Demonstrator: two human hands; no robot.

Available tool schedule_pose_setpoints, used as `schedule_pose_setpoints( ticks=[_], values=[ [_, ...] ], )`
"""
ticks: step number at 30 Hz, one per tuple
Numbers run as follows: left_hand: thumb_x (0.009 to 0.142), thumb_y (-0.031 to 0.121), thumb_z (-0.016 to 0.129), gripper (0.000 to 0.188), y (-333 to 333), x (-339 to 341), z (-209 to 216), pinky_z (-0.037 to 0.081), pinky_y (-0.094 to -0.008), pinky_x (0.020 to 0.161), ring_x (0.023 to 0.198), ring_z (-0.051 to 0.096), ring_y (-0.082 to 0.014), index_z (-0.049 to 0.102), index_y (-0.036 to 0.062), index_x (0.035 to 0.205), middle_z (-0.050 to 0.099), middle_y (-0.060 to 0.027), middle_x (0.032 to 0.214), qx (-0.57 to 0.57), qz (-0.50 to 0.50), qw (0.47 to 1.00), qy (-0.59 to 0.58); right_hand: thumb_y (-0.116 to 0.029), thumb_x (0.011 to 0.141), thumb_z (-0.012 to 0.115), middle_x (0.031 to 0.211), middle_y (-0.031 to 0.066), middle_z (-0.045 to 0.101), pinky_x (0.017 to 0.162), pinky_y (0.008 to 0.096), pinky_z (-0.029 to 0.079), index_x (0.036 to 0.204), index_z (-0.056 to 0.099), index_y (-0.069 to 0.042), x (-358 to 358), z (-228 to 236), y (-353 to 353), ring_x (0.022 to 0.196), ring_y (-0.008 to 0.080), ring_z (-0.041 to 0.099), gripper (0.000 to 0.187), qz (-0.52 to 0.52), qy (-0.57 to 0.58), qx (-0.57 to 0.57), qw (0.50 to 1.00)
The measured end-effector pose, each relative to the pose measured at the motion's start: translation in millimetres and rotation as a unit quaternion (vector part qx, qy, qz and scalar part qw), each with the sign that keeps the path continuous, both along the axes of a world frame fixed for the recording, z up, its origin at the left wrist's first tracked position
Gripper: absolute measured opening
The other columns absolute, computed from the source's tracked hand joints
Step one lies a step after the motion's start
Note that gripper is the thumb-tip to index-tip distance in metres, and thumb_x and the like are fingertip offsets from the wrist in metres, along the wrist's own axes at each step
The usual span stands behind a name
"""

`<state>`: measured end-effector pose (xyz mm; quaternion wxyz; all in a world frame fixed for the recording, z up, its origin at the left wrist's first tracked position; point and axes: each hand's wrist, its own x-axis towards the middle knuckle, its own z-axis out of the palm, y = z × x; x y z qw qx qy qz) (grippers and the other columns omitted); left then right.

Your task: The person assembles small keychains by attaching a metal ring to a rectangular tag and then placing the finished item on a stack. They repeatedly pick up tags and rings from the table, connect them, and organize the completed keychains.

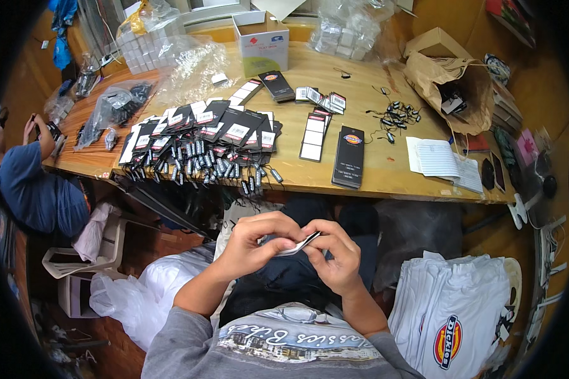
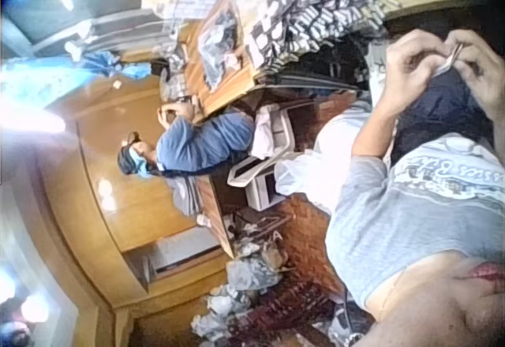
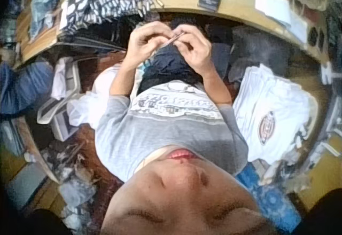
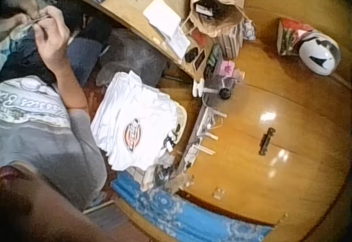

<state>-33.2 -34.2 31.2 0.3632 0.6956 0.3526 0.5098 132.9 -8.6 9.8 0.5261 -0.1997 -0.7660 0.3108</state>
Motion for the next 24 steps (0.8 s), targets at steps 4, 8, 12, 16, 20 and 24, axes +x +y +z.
schedule_pose_setpoints(
  ticks=[4, 8, 12, 16, 20, 24],
  values=[
    [0.066, 0.002, 0.062, 0.011, 3, -4, -5, 0.042, -0.0250, 0.060, 0.068, 0.054, -0.0154, 0.060, -0.0008, 0.076, 0.057, -0.0071, 0.075, -0.037, -0.043, 0.998, -0.027, -0.001, 0.071, 0.059, 0.085, 0.0113, 0.054, 0.058, 0.0266, 0.045, 0.074, 0.051, -0.001, 1, 1, -3, 0.067, 0.0219, 0.057, 0.009, -0.003, -0.038, 0.028, 0.999],
    [0.062, -0.003, 0.063, 0.007, 1, 2, 1, 0.042, -0.0240, 0.059, 0.066, 0.055, -0.0158, 0.060, -0.0025, 0.068, 0.058, -0.0094, 0.070, -0.042, -0.029, 0.998, -0.021, -0.002, 0.072, 0.058, 0.083, 0.0125, 0.055, 0.057, 0.0253, 0.045, 0.073, 0.049, 0.001, -3, 1, -11, 0.066, 0.0219, 0.056, 0.010, -0.008, -0.010, -0.027, 1.000],
    [0.063, -0.003, 0.063, 0.005, -2, 1, 2, 0.043, -0.0235, 0.057, 0.065, 0.056, -0.0155, 0.059, -0.0028, 0.067, 0.058, -0.0094, 0.069, -0.042, -0.024, 0.999, -0.006, -0.014, 0.079, 0.055, 0.081, 0.0134, 0.055, 0.053, 0.0196, 0.039, 0.071, 0.047, 0.001, -7, -7, -15, 0.061, 0.0121, 0.049, 0.019, 0.002, 0.026, -0.066, 0.997],
    [0.068, 0.002, 0.062, 0.008, -5, 2, -6, 0.040, -0.0215, 0.055, 0.067, 0.053, -0.0113, 0.057, -0.0015, 0.073, 0.056, -0.0059, 0.074, -0.073, -0.041, 0.995, -0.048, -0.008, 0.077, 0.055, 0.082, 0.0136, 0.055, 0.054, 0.0229, 0.043, 0.075, 0.047, 0.001, -5, -11, -16, 0.063, 0.0159, 0.053, 0.012, 0.028, 0.032, -0.089, 0.995],
    [0.070, 0.001, 0.059, 0.007, -6, 4, -8, 0.041, -0.0228, 0.053, 0.066, 0.053, -0.0107, 0.054, -0.0019, 0.073, 0.055, -0.0054, 0.073, -0.060, -0.019, 0.997, -0.052, -0.004, 0.077, 0.056, 0.087, 0.0120, 0.052, 0.057, 0.0231, 0.045, 0.088, 0.046, -0.001, -11, -16, -19, 0.067, 0.0159, 0.054, 0.015, 0.141, 0.185, -0.235, 0.944],
    [0.067, -0.001, 0.058, 0.010, -8, 10, -10, 0.042, -0.0277, 0.054, 0.064, 0.053, -0.0225, 0.049, -0.0006, 0.073, 0.051, -0.0101, 0.072, 0.083, 0.083, 0.992, 0.052, -0.008, 0.074, 0.061, 0.094, 0.0108, 0.044, 0.068, 0.0236, 0.042, 0.096, 0.044, -0.003, -10, -8, -17, 0.082, 0.0153, 0.048, 0.028, 0.187, 0.183, -0.300, 0.917]
  ],
)
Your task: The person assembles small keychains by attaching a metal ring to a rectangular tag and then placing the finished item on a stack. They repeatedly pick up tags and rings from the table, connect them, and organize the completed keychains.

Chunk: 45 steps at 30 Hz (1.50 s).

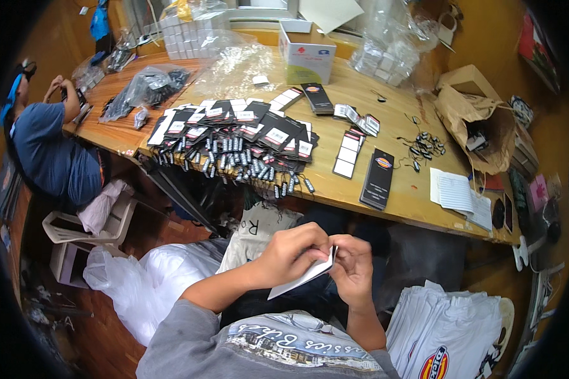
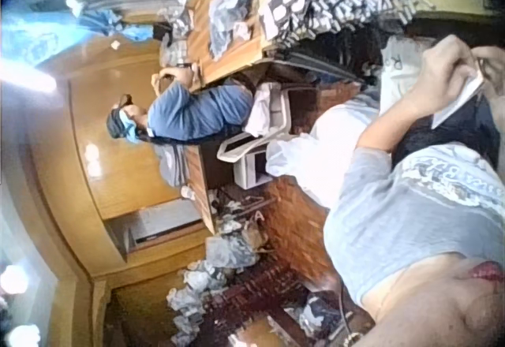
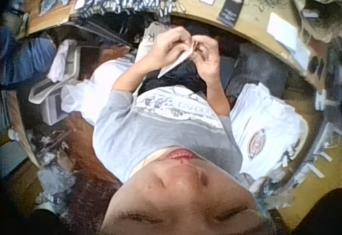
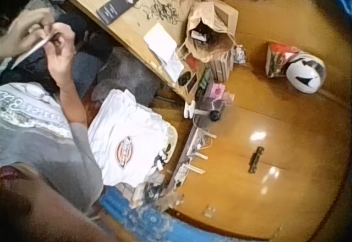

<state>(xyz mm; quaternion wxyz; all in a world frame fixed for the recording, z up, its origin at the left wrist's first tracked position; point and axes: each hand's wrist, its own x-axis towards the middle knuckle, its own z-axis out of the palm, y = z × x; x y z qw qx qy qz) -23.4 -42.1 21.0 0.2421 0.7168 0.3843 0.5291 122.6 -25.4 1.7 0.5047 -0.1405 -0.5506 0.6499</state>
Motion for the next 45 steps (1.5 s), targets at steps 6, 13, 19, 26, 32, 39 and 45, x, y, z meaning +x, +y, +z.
schedule_pose_setpoints(
  ticks=[6, 13, 19, 26, 32, 39, 45],
  values=[
    [0.066, -0.004, 0.056, 0.014, -4, -1, -3, 0.043, -0.0284, 0.052, 0.060, 0.053, -0.0240, 0.049, -0.0009, 0.078, 0.051, -0.0105, 0.071, 0.068, 0.052, 0.996, 0.018, -0.001, 0.064, 0.064, 0.097, 0.0102, 0.039, 0.075, 0.0260, 0.037, 0.089, 0.044, -0.003, 2, 0, 7, 0.089, 0.0155, 0.042, 0.032, 0.005, -0.062, 0.106, 0.992],
    [0.083, 0.008, 0.045, 0.009, -14, -48, 28, 0.044, -0.0243, 0.061, 0.066, 0.050, -0.0136, 0.042, 0.0004, 0.079, 0.050, -0.0119, 0.075, 0.109, 0.041, 0.968, -0.223, 0.001, 0.054, 0.061, 0.088, 0.0111, 0.044, 0.067, 0.0301, 0.039, 0.077, 0.047, -0.005, 4, 63, 34, 0.077, 0.0251, 0.046, 0.027, -0.056, -0.291, 0.374, 0.879],
    [0.085, 0.016, 0.045, 0.016, 7, -68, 50, 0.043, -0.0229, 0.058, 0.066, 0.055, -0.0158, 0.037, 0.0030, 0.081, 0.055, -0.0165, 0.083, 0.157, 0.130, 0.949, -0.241, 0.004, 0.058, 0.056, 0.098, 0.0086, 0.049, 0.082, 0.0394, 0.030, 0.099, 0.045, -0.011, -67, 105, 104, 0.094, 0.0270, 0.045, 0.045, -0.162, -0.354, 0.584, 0.712],
    [0.084, 0.012, 0.044, 0.009, 48, -124, 45, 0.049, -0.0230, 0.063, 0.070, 0.058, -0.0181, 0.039, 0.0045, 0.087, 0.054, -0.0108, 0.080, 0.103, 0.064, 0.876, -0.466, -0.001, 0.057, 0.063, 0.099, 0.0064, 0.051, 0.088, 0.0336, 0.032, 0.107, 0.045, -0.014, -123, 109, 158, 0.098, 0.0189, 0.047, 0.055, 0.050, -0.348, 0.409, 0.842],
    [0.084, 0.015, 0.047, 0.011, 56, -129, 65, 0.048, -0.0260, 0.067, 0.077, 0.054, -0.0164, 0.042, 0.0065, 0.087, 0.051, -0.0052, 0.078, 0.141, -0.014, 0.860, -0.489, -0.003, 0.064, 0.065, 0.099, 0.0074, 0.051, 0.087, 0.0288, 0.037, 0.106, 0.046, -0.006, -94, 118, 147, 0.097, 0.0145, 0.047, 0.046, 0.200, -0.188, 0.284, 0.919],
    [0.084, 0.015, 0.046, 0.009, 51, -88, 76, 0.046, -0.0295, 0.069, 0.072, 0.052, -0.0135, 0.045, 0.0066, 0.088, 0.049, -0.0036, 0.079, 0.067, -0.076, 0.820, -0.564, -0.014, 0.069, 0.066, 0.090, 0.0061, 0.054, 0.079, 0.0268, 0.042, 0.105, 0.047, -0.003, -76, 69, 117, 0.086, 0.0155, 0.054, 0.043, 0.274, 0.006, -0.022, 0.961],
    [0.084, 0.015, 0.046, 0.008, 29, -69, 67, 0.038, -0.0197, 0.054, 0.056, 0.043, -0.0048, 0.043, 0.0072, 0.086, 0.046, -0.0017, 0.076, -0.001, -0.105, 0.805, -0.584, -0.004, 0.071, 0.062, 0.078, 0.0034, 0.057, 0.065, 0.0187, 0.039, 0.083, 0.059, 0.003, -59, 33, 79, 0.070, 0.0079, 0.050, 0.014, 0.223, 0.018, -0.077, 0.972]
  ],
)
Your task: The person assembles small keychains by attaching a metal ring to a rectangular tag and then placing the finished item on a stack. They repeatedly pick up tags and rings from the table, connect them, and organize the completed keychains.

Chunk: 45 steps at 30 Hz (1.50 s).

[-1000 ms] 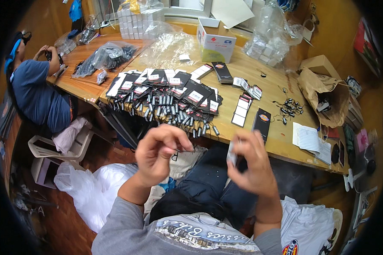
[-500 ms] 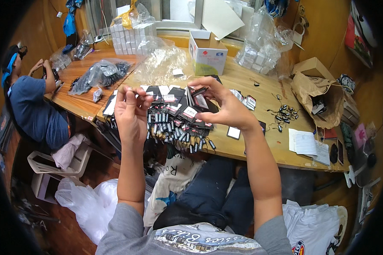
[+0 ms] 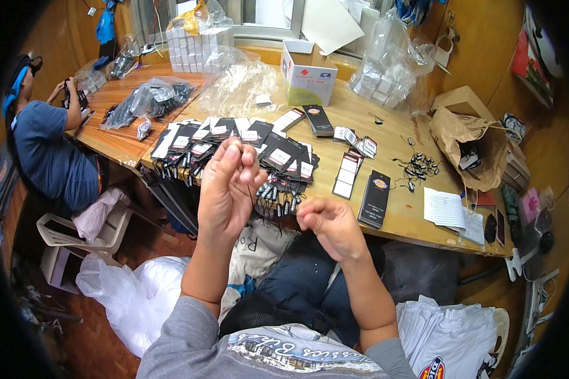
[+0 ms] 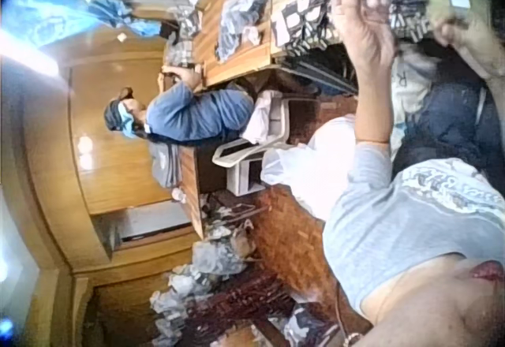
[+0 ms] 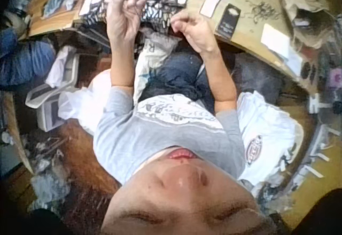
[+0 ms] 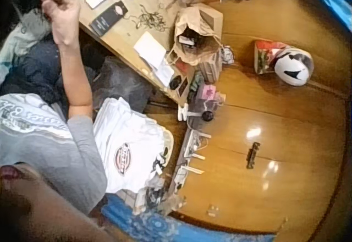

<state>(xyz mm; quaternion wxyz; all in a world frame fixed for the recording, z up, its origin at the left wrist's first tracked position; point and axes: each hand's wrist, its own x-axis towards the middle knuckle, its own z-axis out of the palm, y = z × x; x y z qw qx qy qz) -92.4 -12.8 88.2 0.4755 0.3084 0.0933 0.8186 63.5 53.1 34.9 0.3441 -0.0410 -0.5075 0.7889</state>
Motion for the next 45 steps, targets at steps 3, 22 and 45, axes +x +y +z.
schedule_pose_setpoints(
  ticks=[3, 22, 45],
  values=[
    [0.085, 0.015, 0.044, 0.008, -19, 11, -3, 0.036, -0.0188, 0.050, 0.052, 0.040, -0.0032, 0.042, 0.0079, 0.087, 0.044, -0.0012, 0.076, 0.002, -0.034, 0.999, -0.028, -0.004, 0.070, 0.063, 0.083, 0.0069, 0.052, 0.070, 0.0237, 0.040, 0.082, 0.059, 0.001, 2, -5, -27, 0.072, 0.0132, 0.049, 0.013, -0.044, -0.048, 0.027, 0.998],
    [0.076, 0.010, 0.058, 0.015, -60, 39, -41, 0.039, -0.0202, 0.042, 0.046, 0.048, -0.0107, 0.047, 0.0032, 0.085, 0.050, -0.0091, 0.069, -0.036, 0.098, 0.994, 0.039, 0.000, 0.068, 0.062, 0.089, 0.0099, 0.050, 0.072, 0.0248, 0.041, 0.086, 0.054, -0.002, 21, -47, -66, 0.084, 0.0174, 0.053, 0.020, -0.087, -0.016, 0.102, 0.991],
    [0.072, 0.000, 0.060, 0.021, -45, 61, -63, 0.044, -0.0177, 0.061, 0.070, 0.055, -0.0064, 0.049, -0.0010, 0.091, 0.055, -0.0030, 0.075, -0.243, -0.009, 0.902, 0.358, -0.007, 0.071, 0.062, 0.068, 0.0033, 0.056, 0.051, 0.0161, 0.038, 0.078, 0.059, 0.002, 59, -25, -54, 0.057, 0.0049, 0.049, 0.012, -0.279, -0.095, 0.031, 0.955]
  ],
)
